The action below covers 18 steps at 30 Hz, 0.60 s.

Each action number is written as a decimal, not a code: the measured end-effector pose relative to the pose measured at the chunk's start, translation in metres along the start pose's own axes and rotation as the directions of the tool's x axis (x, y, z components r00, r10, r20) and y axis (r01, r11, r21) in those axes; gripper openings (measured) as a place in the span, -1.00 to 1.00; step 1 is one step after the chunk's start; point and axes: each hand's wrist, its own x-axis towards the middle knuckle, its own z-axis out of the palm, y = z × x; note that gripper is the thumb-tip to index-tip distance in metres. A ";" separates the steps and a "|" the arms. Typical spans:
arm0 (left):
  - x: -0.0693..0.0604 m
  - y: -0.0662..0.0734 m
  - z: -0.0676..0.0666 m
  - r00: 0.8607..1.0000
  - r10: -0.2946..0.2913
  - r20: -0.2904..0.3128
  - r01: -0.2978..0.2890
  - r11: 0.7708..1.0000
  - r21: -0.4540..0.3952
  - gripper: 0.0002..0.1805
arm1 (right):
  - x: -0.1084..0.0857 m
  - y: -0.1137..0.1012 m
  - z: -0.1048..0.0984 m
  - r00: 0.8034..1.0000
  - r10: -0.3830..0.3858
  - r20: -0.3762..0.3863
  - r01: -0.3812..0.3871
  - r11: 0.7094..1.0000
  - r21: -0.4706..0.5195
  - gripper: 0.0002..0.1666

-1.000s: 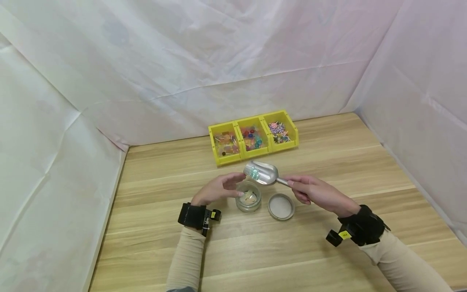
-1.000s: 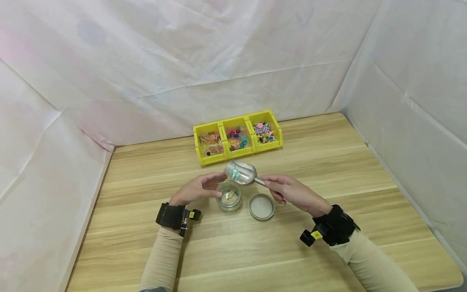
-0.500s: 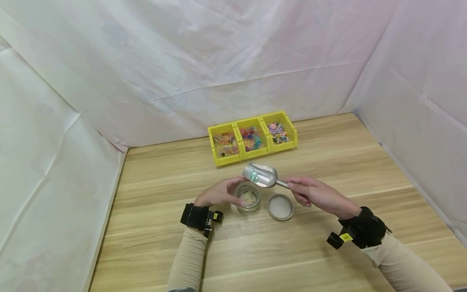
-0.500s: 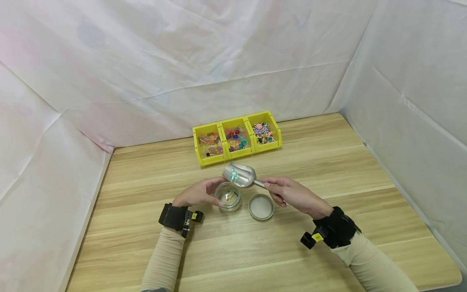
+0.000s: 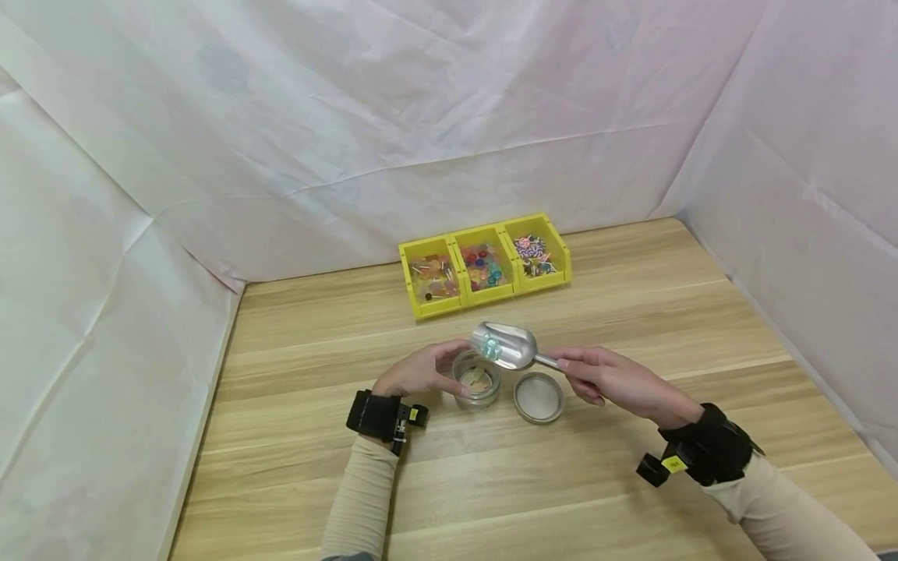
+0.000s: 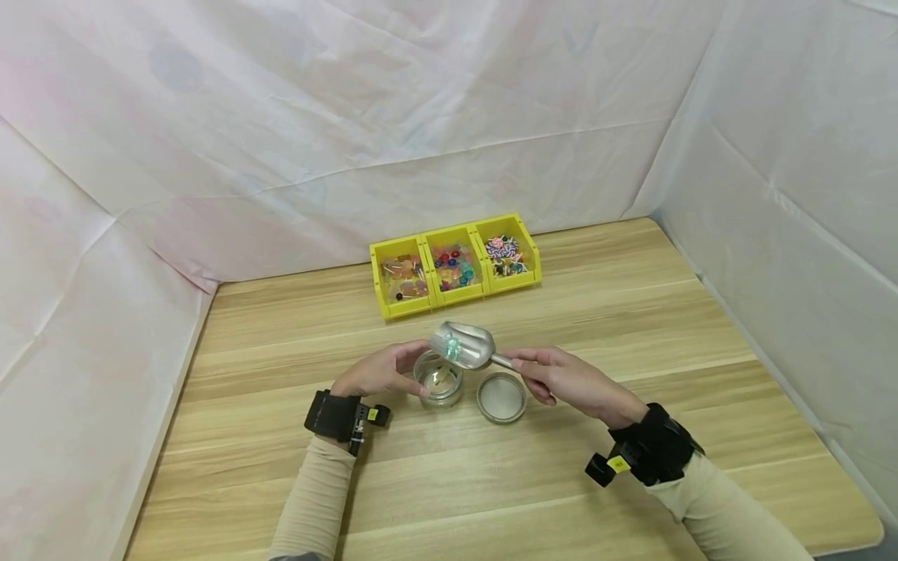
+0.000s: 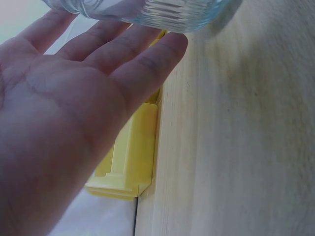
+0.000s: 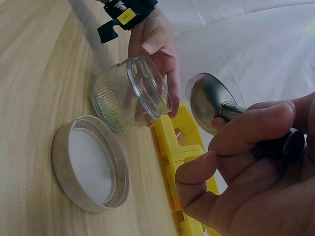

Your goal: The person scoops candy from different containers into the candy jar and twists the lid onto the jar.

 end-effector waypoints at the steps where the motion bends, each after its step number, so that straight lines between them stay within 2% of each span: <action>1: 0.000 0.000 0.000 1.000 0.001 -0.003 -0.001 1.000 0.006 -0.07 | -0.001 0.000 0.000 1.000 0.002 0.000 -0.002 1.000 -0.002 -0.39; 13: -0.001 0.002 0.004 1.000 -0.004 -0.020 0.004 1.000 0.005 -0.10 | -0.006 0.001 0.000 1.000 0.024 0.013 -0.023 0.999 -0.046 -0.43; 18: -0.005 0.002 0.000 1.000 0.004 -0.030 -0.005 0.999 -0.041 -0.14 | -0.007 0.001 0.001 0.999 0.037 0.013 -0.036 0.998 -0.056 -0.42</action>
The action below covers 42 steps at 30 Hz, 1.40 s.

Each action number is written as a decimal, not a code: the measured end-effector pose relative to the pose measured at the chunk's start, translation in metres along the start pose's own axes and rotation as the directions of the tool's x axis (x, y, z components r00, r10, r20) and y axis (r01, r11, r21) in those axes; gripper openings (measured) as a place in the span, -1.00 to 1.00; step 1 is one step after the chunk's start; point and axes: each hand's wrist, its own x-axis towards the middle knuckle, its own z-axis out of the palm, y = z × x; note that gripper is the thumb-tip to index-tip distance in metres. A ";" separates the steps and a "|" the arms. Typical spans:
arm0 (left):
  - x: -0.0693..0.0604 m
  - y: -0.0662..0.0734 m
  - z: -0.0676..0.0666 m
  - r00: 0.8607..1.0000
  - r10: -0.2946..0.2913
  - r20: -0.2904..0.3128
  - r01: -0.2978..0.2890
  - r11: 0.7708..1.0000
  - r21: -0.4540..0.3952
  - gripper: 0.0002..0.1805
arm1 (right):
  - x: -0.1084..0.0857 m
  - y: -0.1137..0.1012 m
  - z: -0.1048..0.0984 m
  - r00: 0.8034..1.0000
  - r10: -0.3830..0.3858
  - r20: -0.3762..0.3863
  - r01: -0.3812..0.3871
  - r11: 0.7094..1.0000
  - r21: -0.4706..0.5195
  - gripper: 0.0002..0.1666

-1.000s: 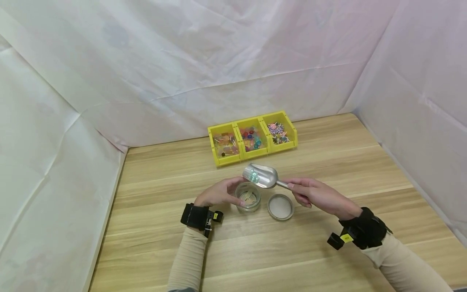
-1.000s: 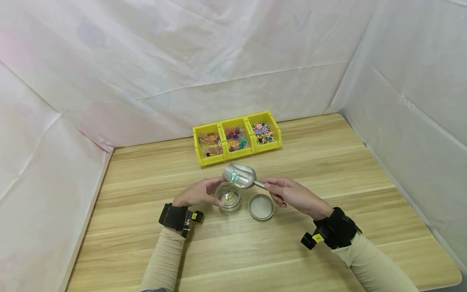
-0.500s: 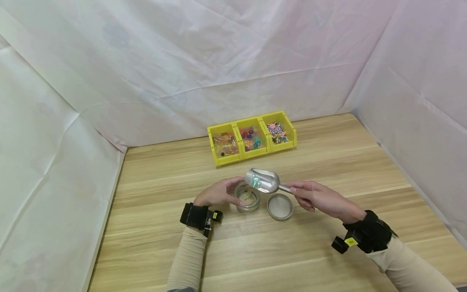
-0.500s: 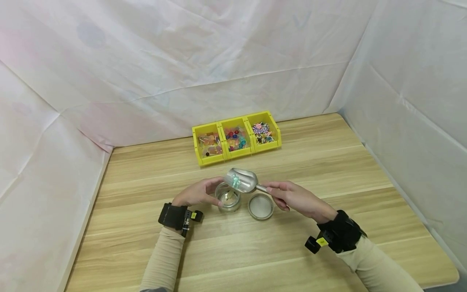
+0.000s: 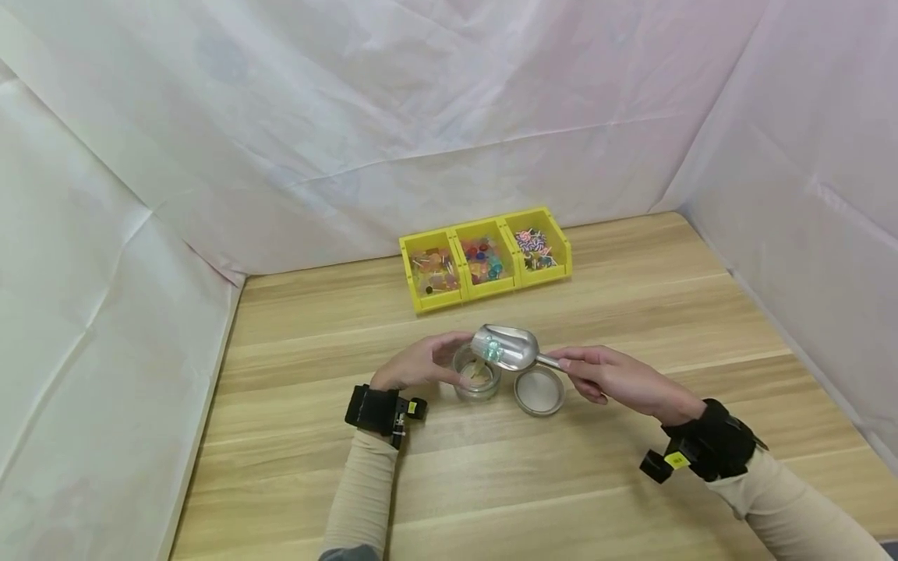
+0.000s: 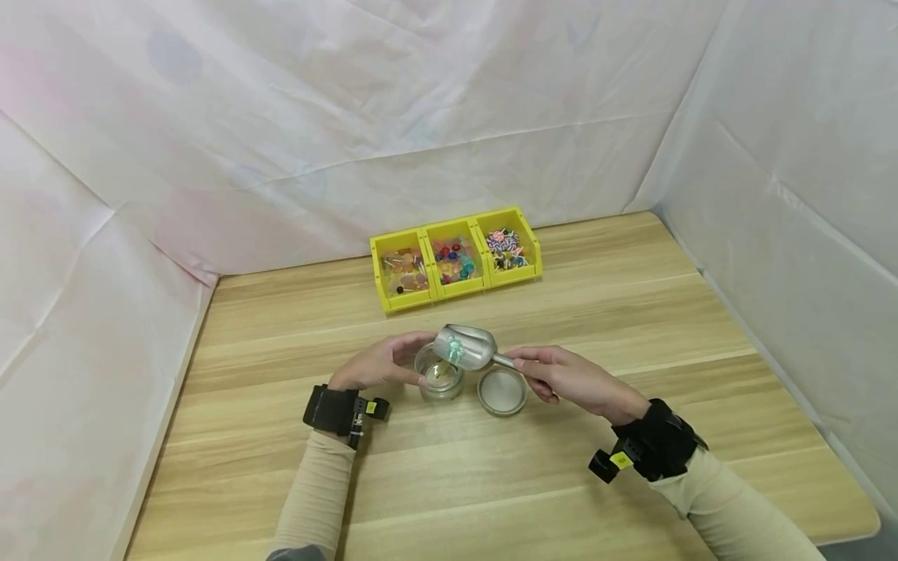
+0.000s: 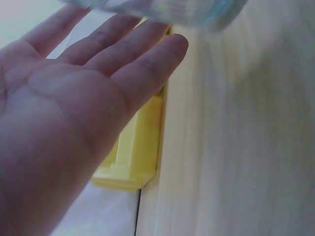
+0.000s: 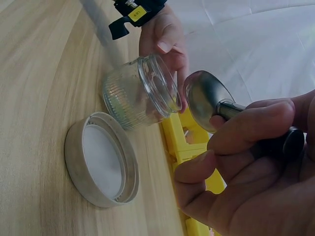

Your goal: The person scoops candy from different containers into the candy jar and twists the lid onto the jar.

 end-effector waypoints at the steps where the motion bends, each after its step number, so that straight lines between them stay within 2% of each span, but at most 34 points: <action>1: -0.002 0.000 -0.002 1.000 0.002 -0.006 -0.002 1.000 -0.014 -0.14 | 0.000 0.000 0.000 1.000 0.001 0.001 -0.001 1.000 -0.002 -0.42; 9: -0.016 -0.006 -0.019 0.999 -0.008 -0.034 0.006 0.997 -0.076 -0.17 | 0.000 -0.002 0.004 1.000 0.000 0.021 0.000 1.000 -0.006 -0.43; 13: -0.020 -0.008 -0.021 0.999 -0.027 -0.045 0.023 0.996 -0.089 -0.18 | 0.001 -0.002 0.005 1.000 0.008 0.026 -0.008 1.000 -0.011 -0.42; 16: -0.020 -0.007 -0.020 0.999 -0.033 -0.030 0.030 0.995 -0.092 -0.16 | 0.000 -0.001 0.006 1.000 0.013 0.020 -0.012 1.000 -0.021 -0.41; 19: -0.017 -0.005 -0.016 1.000 -0.025 -0.015 0.023 0.995 -0.096 -0.09 | 0.000 -0.001 0.006 1.000 0.012 0.017 -0.012 1.000 -0.020 -0.42; 23: -0.012 0.002 -0.006 0.999 -0.022 -0.023 0.021 0.997 -0.075 0.00 | -0.001 -0.001 0.007 1.000 0.016 0.017 -0.016 1.000 -0.022 -0.42; 28: -0.004 0.011 0.008 0.998 -0.053 -0.044 0.052 0.999 -0.005 0.12 | -0.001 -0.001 0.007 0.999 0.029 0.015 -0.028 0.999 -0.038 -0.41; 32: -0.003 0.015 0.016 0.994 -0.082 -0.076 0.089 0.993 0.084 0.21 | -0.001 -0.002 0.007 1.000 0.018 0.021 -0.018 0.999 -0.034 -0.42; 36: -0.004 0.013 0.022 0.991 -0.090 -0.102 0.106 0.981 0.165 0.20 | -0.002 -0.001 0.006 1.000 0.004 0.026 -0.003 1.000 -0.022 -0.43; 42: -0.001 0.007 0.026 0.981 -0.076 -0.177 0.111 0.975 0.194 0.00 | -0.003 0.002 0.006 1.000 -0.002 0.029 0.003 1.000 -0.013 -0.43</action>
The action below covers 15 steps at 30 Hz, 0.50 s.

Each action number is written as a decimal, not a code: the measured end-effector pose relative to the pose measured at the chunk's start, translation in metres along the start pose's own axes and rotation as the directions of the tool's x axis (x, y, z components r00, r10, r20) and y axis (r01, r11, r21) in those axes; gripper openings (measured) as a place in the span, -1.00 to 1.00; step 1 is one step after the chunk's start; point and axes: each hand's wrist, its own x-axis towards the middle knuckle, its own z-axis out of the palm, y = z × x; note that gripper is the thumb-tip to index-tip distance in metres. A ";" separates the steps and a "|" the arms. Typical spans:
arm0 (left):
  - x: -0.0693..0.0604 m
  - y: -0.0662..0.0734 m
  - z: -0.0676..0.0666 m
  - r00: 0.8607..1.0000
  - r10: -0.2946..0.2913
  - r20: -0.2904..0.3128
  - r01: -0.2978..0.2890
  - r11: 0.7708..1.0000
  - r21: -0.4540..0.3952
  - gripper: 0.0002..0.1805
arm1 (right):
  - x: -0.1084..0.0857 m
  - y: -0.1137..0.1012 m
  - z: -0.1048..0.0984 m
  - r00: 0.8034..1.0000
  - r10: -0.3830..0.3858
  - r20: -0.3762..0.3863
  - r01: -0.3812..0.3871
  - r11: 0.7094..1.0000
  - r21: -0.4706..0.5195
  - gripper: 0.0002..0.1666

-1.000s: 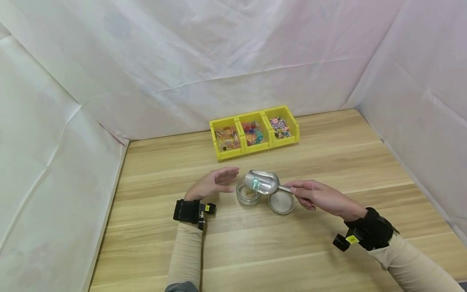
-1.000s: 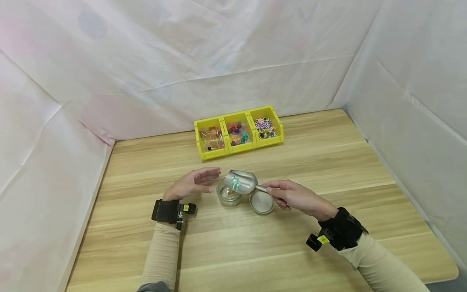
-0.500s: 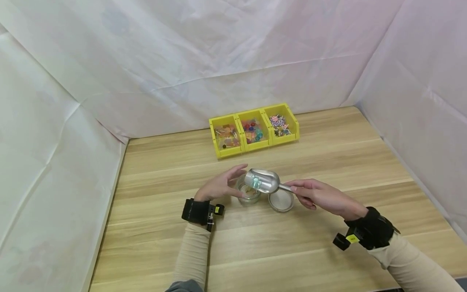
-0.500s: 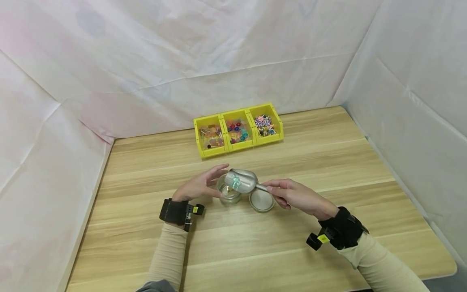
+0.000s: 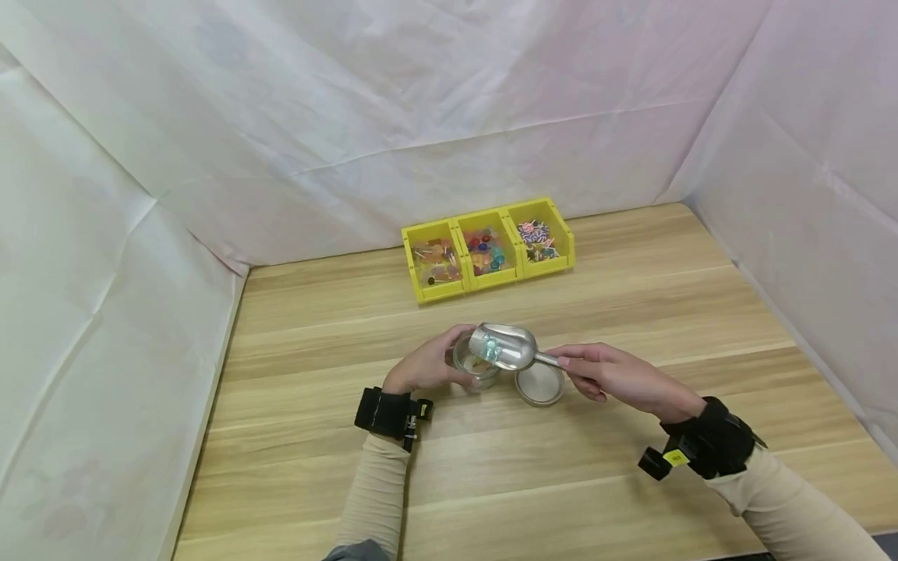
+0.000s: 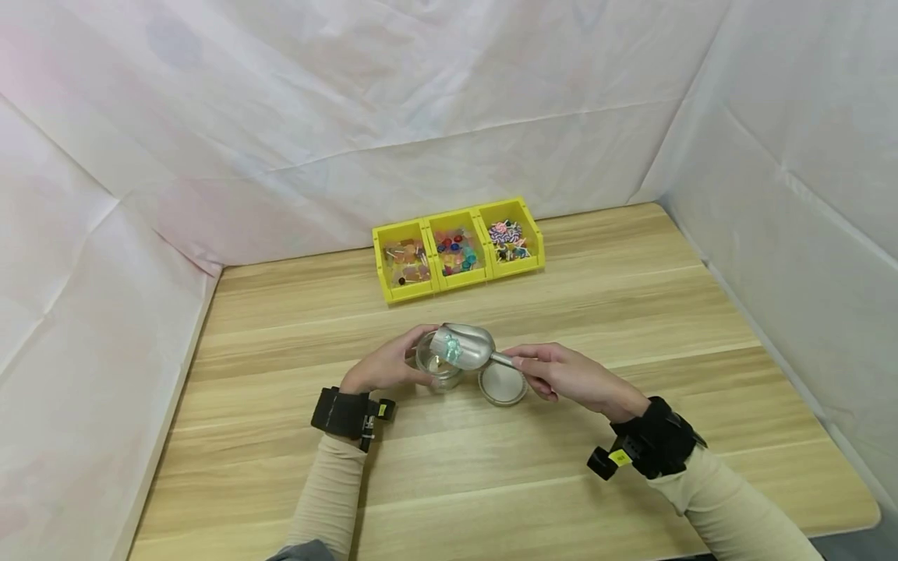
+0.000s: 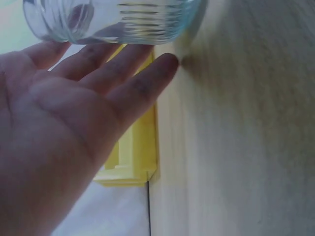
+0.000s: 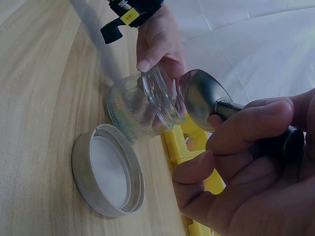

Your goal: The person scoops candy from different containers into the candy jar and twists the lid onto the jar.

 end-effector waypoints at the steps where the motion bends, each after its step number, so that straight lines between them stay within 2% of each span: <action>1: 0.001 -0.001 0.000 1.000 0.000 -0.014 0.000 1.000 0.000 -0.02 | 0.000 0.000 0.000 1.000 0.006 -0.004 -0.006 1.000 0.000 -0.43; 5: 0.005 -0.006 -0.002 0.998 -0.013 -0.060 0.012 1.000 -0.015 -0.02 | 0.004 0.001 -0.001 0.999 0.025 -0.022 -0.025 1.000 0.012 -0.42; 15: 0.019 -0.012 -0.009 0.994 0.000 -0.112 -0.009 0.997 -0.074 0.05 | 0.015 0.001 -0.004 0.996 0.048 -0.070 -0.046 0.999 0.030 -0.42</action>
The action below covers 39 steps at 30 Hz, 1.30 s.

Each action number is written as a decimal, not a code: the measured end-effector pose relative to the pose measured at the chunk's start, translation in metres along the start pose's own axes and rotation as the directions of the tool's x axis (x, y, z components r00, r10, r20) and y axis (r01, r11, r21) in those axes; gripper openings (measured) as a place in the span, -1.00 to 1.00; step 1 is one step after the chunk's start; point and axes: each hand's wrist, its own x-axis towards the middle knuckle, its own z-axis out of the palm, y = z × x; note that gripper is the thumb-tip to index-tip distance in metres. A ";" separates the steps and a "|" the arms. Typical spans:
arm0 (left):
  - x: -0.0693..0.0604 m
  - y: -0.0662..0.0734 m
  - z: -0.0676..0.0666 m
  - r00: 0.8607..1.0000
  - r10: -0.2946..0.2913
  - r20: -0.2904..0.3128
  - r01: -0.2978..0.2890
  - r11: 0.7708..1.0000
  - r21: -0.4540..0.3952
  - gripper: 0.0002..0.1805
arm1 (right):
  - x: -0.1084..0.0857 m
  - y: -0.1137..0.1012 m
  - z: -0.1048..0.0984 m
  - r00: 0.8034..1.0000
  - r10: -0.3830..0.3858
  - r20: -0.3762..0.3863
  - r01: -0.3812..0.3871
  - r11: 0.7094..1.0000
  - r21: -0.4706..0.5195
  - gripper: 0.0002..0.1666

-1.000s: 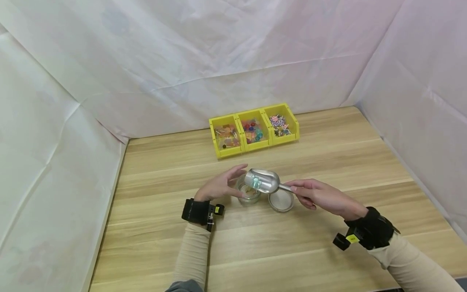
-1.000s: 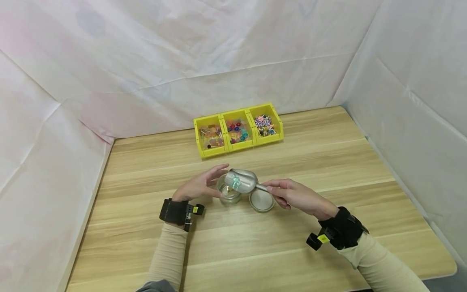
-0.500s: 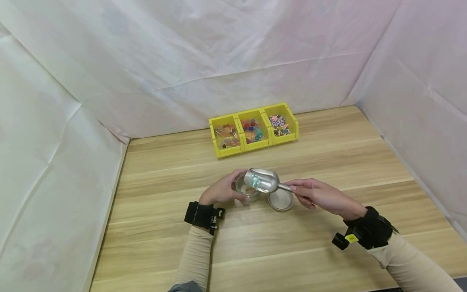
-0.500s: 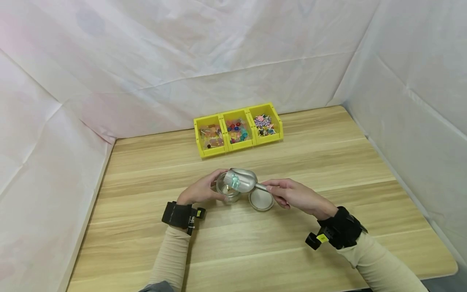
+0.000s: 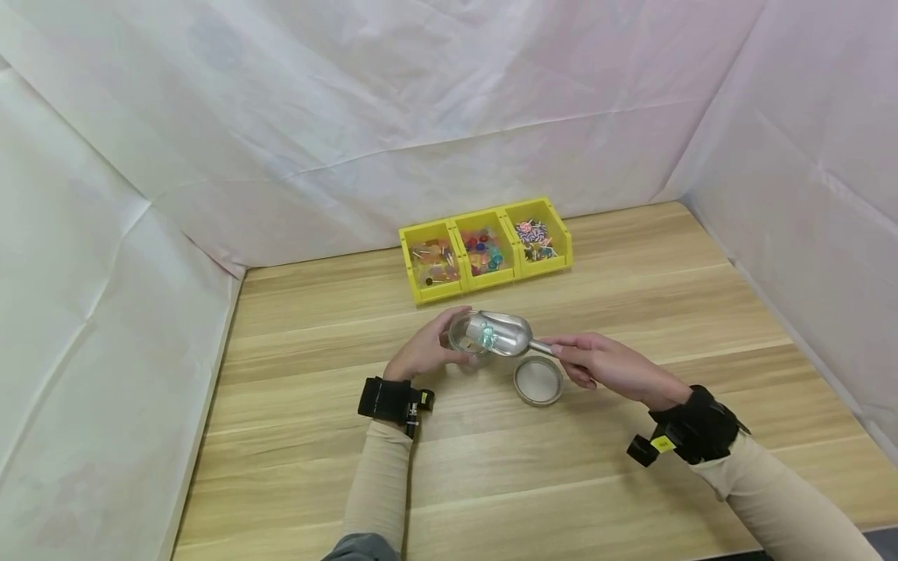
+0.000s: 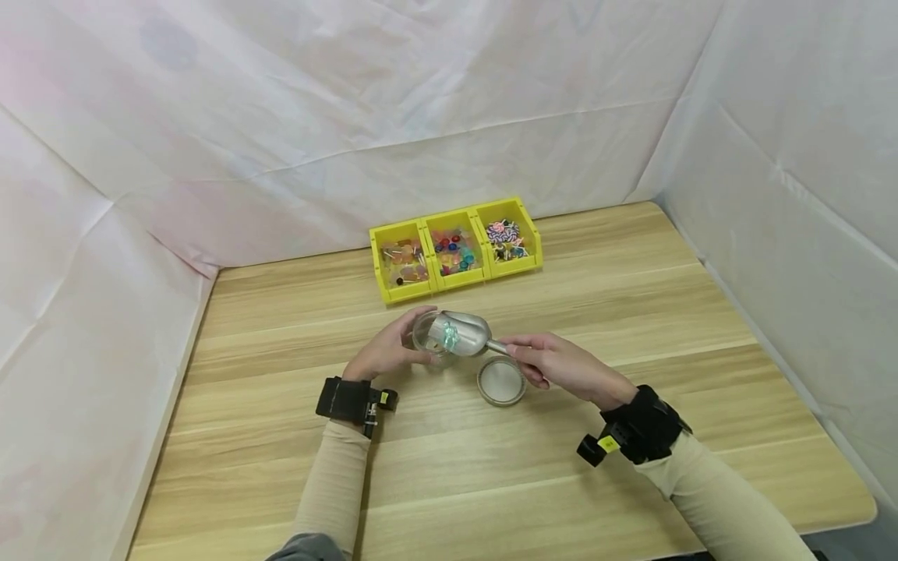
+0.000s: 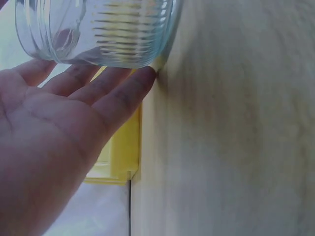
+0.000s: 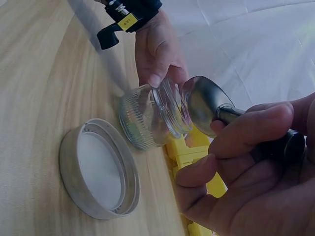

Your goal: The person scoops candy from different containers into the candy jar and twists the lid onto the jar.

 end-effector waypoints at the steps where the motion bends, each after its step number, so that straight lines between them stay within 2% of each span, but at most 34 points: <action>1: 0.001 -0.001 0.000 1.000 0.001 -0.007 -0.001 1.000 -0.015 0.05 | 0.001 -0.001 0.000 1.000 0.000 0.000 0.000 1.000 0.000 -0.42; 6: 0.003 -0.006 -0.001 1.000 0.000 -0.025 -0.002 0.995 -0.101 0.04 | 0.008 -0.003 -0.001 1.000 0.000 0.006 0.000 1.000 0.017 -0.40; 9: 0.004 -0.007 -0.001 1.000 0.002 -0.027 -0.006 0.992 -0.123 -0.02 | 0.011 -0.005 -0.003 1.000 -0.005 0.006 0.005 1.000 0.004 -0.40; 15: 0.004 -0.008 -0.002 0.999 0.001 -0.033 -0.004 0.994 -0.112 -0.07 | 0.010 -0.011 -0.011 1.000 0.003 -0.008 -0.003 0.999 -0.041 -0.43; 22: 0.003 -0.006 -0.002 0.999 -0.011 -0.040 0.006 0.994 -0.113 -0.07 | 0.011 -0.014 -0.013 1.000 -0.005 -0.003 0.005 0.999 -0.034 -0.51; 31: 0.003 -0.009 -0.003 0.999 -0.001 -0.039 -0.004 0.995 -0.105 -0.05 | 0.011 -0.018 -0.013 1.000 -0.029 0.004 0.029 0.998 -0.049 -0.48; 39: 0.003 -0.009 -0.004 0.999 -0.007 -0.036 0.004 0.995 -0.099 -0.04 | 0.011 -0.018 -0.014 1.000 0.006 -0.015 -0.007 0.997 -0.081 -0.50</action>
